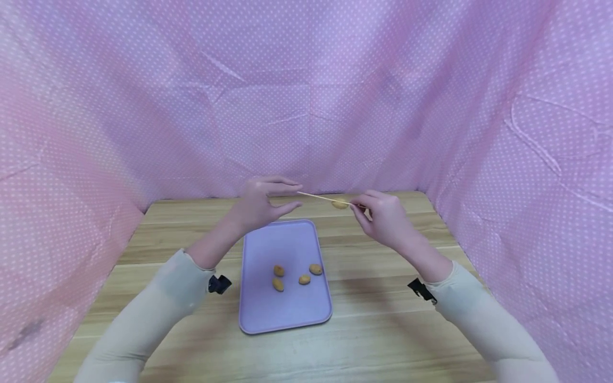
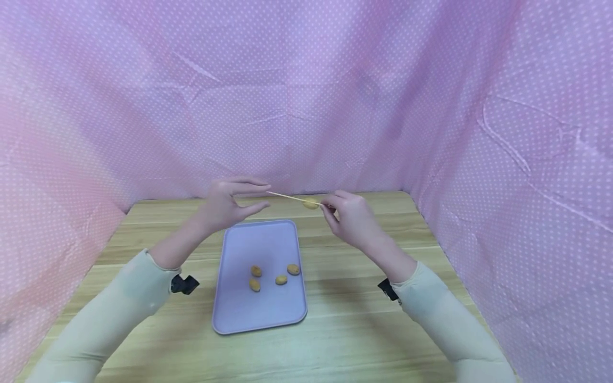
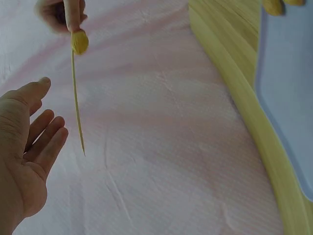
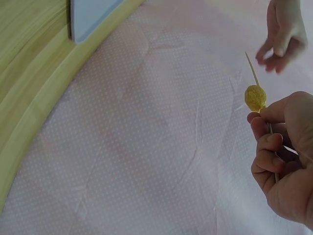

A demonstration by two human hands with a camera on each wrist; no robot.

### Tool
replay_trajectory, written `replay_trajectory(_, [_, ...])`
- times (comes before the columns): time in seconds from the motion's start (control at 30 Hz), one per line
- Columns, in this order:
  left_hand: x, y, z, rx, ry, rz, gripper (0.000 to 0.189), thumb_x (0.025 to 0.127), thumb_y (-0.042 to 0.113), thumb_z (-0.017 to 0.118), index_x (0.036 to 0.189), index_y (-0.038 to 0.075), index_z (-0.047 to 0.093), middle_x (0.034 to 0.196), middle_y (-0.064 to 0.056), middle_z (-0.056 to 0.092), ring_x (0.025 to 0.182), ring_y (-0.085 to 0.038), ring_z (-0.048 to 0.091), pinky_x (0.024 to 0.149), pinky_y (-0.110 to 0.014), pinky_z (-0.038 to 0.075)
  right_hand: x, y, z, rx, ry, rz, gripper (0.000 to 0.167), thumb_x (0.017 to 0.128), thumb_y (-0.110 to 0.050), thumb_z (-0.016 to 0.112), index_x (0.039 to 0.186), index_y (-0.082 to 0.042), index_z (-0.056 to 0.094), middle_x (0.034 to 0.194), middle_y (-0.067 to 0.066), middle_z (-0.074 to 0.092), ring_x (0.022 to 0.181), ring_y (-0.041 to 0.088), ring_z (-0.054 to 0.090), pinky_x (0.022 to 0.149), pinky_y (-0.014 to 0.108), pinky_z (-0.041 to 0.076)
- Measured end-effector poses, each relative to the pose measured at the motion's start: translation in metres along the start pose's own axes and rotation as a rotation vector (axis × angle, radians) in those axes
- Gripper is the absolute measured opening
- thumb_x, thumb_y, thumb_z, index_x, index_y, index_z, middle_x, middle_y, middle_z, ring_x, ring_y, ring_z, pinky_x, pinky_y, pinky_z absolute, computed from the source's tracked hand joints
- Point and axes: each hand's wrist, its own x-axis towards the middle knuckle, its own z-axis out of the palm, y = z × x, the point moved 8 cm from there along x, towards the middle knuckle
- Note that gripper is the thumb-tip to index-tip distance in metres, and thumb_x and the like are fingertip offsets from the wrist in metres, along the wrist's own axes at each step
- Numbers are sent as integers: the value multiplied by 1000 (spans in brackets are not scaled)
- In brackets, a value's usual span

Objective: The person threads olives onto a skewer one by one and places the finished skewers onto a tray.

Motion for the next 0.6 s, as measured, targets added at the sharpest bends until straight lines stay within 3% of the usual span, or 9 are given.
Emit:
replay_trajectory(0.17, [-30,-25,-7,37,-47,-93,30,81,8,92,109,2,83,106,-16,82,99,-35,80,93,-50,65,-11,16,-11,-31,6,24,7,87,3,78,87,-3,77,77,6,70,63,15,61,54,30,52])
replay_trajectory(0.3, [-59,-39,0,60,-117,-160,29,81,10,92,107,2,83,104,-16,83,96,-35,81,88,-48,67,-19,25,-17,-48,11,32,7,87,4,78,88,-4,77,76,5,70,62,14,60,55,28,50])
replay_trajectory(0.43, [-90,-51,28,42,-292,-264,27,86,14,89,110,4,83,104,-14,83,92,-29,80,81,-41,68,-22,32,-24,-83,19,44,6,87,2,78,89,-4,78,75,5,70,60,16,60,54,30,49])
replay_trajectory(0.6, [-128,-56,72,-33,-547,-361,24,95,12,79,117,4,81,111,-12,82,101,-27,78,87,-39,67,-22,36,-29,-93,9,55,4,88,0,76,90,-4,79,75,3,71,59,15,58,54,31,48])
